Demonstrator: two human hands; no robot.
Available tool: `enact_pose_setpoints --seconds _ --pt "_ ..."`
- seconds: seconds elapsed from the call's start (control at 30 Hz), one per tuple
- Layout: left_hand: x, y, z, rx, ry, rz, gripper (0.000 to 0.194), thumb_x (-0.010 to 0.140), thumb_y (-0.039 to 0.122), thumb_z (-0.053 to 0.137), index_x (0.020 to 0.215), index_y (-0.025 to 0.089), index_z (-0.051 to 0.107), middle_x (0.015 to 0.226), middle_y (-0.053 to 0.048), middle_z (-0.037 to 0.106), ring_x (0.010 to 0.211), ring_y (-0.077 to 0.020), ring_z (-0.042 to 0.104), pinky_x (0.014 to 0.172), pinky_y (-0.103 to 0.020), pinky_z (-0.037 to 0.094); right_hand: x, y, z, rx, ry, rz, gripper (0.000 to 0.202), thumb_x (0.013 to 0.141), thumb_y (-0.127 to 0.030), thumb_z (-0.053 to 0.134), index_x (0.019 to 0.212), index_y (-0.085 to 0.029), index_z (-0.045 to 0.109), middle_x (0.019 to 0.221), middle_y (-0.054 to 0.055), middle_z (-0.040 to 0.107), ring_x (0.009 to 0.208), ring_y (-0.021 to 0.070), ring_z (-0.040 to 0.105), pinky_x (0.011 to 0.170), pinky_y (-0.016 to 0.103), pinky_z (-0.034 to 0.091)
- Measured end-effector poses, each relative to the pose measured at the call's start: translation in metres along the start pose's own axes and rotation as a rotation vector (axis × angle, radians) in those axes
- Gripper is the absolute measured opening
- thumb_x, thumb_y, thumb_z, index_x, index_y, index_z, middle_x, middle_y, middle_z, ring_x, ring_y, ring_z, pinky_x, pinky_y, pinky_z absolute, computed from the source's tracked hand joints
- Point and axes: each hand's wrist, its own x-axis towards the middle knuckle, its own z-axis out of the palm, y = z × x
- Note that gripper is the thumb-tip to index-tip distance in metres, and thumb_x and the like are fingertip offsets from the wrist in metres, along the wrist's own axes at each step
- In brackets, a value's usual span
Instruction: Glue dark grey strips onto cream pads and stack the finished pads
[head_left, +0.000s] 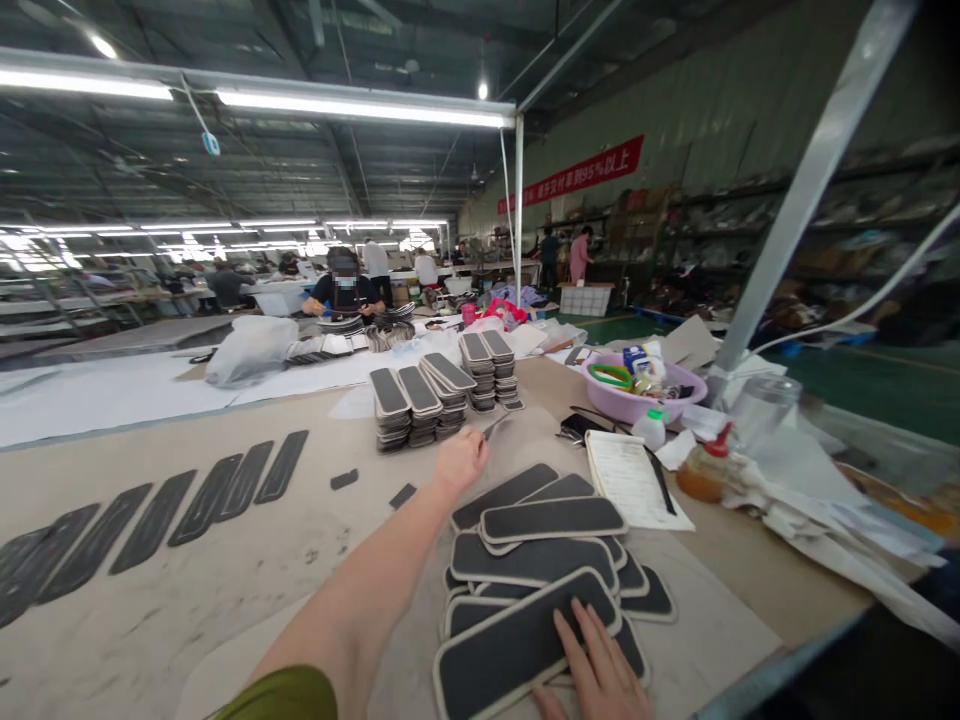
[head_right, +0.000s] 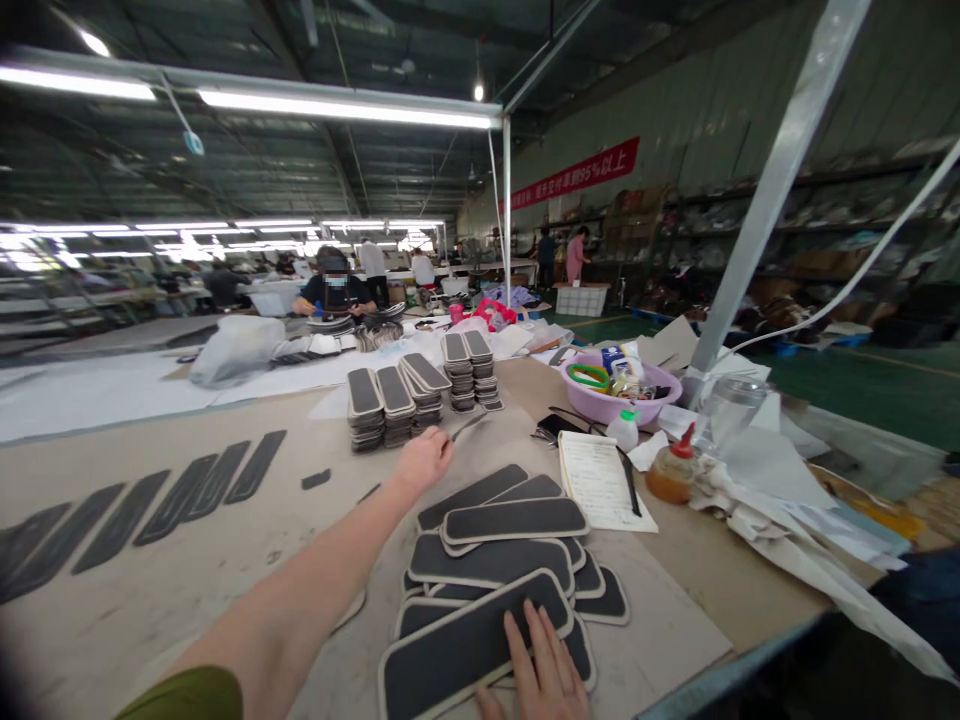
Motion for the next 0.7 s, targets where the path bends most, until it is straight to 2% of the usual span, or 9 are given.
enact_pose_setpoints --seconds 0.1,0.17,0.27,0.33,0.4,0.47,0.53,0.6,0.7 --pt "-0.026 -0.017 -0.052 -0.052 0.158 -0.061 0.027 0.089 0.025 0.039 0.097 0.013 0.063 0.099 -0.008 0.062 0.095 -0.0151 0.057 0.085 -0.025 0.042 0.002 -0.003 -0.014 0.028 -0.017 -0.028 0.07 0.077 -0.059 0.051 0.133 -0.017 0.045 0.14 0.011 0.04 0.123 0.032 0.043 0.094 0.043 0.044" --pt "-0.057 -0.034 -0.092 -0.063 0.238 -0.115 0.024 0.087 0.024 0.043 0.094 0.014 0.063 0.095 -0.006 0.063 0.085 -0.013 0.059 0.081 -0.023 0.044 0.002 -0.005 -0.019 0.044 -0.012 -0.025 0.074 0.078 -0.057 0.05 0.137 -0.016 0.036 0.142 0.012 0.036 0.125 0.032 0.04 0.095 0.044 0.042" --pt "-0.123 -0.061 -0.152 -0.179 0.36 -0.241 0.02 0.083 0.025 0.048 0.089 0.014 0.064 0.074 -0.002 0.063 0.063 -0.0111 0.056 0.064 -0.022 0.045 0.0 -0.007 -0.021 0.079 0.051 -0.038 0.071 0.081 -0.054 0.046 0.139 -0.014 0.031 0.144 0.015 0.031 0.126 0.0335 0.037 0.096 0.048 0.04" --pt "-0.176 -0.078 -0.183 -0.422 0.431 -0.334 0.017 0.081 0.027 0.052 0.085 0.015 0.062 0.058 0.002 0.057 0.053 -0.0107 0.051 0.056 -0.021 0.042 0.0 -0.01 -0.024 0.088 0.116 -0.052 0.065 0.084 -0.049 0.043 0.138 -0.016 0.032 0.144 0.015 0.031 0.128 0.0362 0.034 0.098 0.055 0.034" --pt "-0.231 -0.093 -0.205 -0.701 0.47 -0.404 0.015 0.08 0.029 0.056 0.084 0.015 0.06 0.053 0.004 0.053 0.051 -0.0103 0.049 0.053 -0.021 0.04 0.004 -0.019 -0.028 0.093 0.156 -0.099 0.058 0.085 -0.043 0.043 0.138 -0.021 0.033 0.14 0.014 0.039 0.125 0.0368 0.038 0.101 0.061 0.025" --pt "-0.282 -0.106 -0.218 -0.873 0.496 -0.463 0.016 0.079 0.03 0.058 0.086 0.015 0.06 0.058 0.002 0.055 0.054 -0.0102 0.048 0.053 -0.021 0.039 0.014 -0.04 -0.035 0.138 0.138 -0.189 0.056 0.086 -0.039 0.044 0.139 -0.025 0.032 0.133 0.011 0.048 0.119 0.0329 0.047 0.103 0.059 0.024" --pt "-0.326 -0.114 -0.227 -0.945 0.52 -0.531 0.018 0.078 0.031 0.06 0.088 0.015 0.061 0.068 0.0 0.058 0.058 -0.0108 0.049 0.054 -0.021 0.039 0.032 -0.076 -0.041 0.234 0.046 -0.292 0.059 0.086 -0.039 0.046 0.14 -0.024 0.029 0.131 0.009 0.051 0.117 0.0274 0.049 0.104 0.049 0.031" --pt "-0.36 -0.118 -0.236 -0.947 0.534 -0.593 0.02 0.076 0.032 0.063 0.088 0.016 0.062 0.075 -0.002 0.059 0.061 -0.012 0.05 0.055 -0.022 0.04 0.055 -0.121 -0.042 0.326 -0.14 -0.328 0.06 0.086 -0.039 0.046 0.141 -0.023 0.027 0.14 0.008 0.04 0.126 0.0229 0.039 0.102 0.039 0.036" --pt "-0.392 -0.115 -0.254 -0.919 0.531 -0.648 0.021 0.074 0.034 0.065 0.084 0.016 0.064 0.077 -0.003 0.059 0.064 -0.0138 0.05 0.056 -0.023 0.041 0.095 -0.185 -0.029 0.368 -0.43 -0.379 0.063 0.084 -0.036 0.05 0.142 -0.024 0.026 0.149 0.006 0.025 0.135 0.0213 0.023 0.108 0.039 0.027"
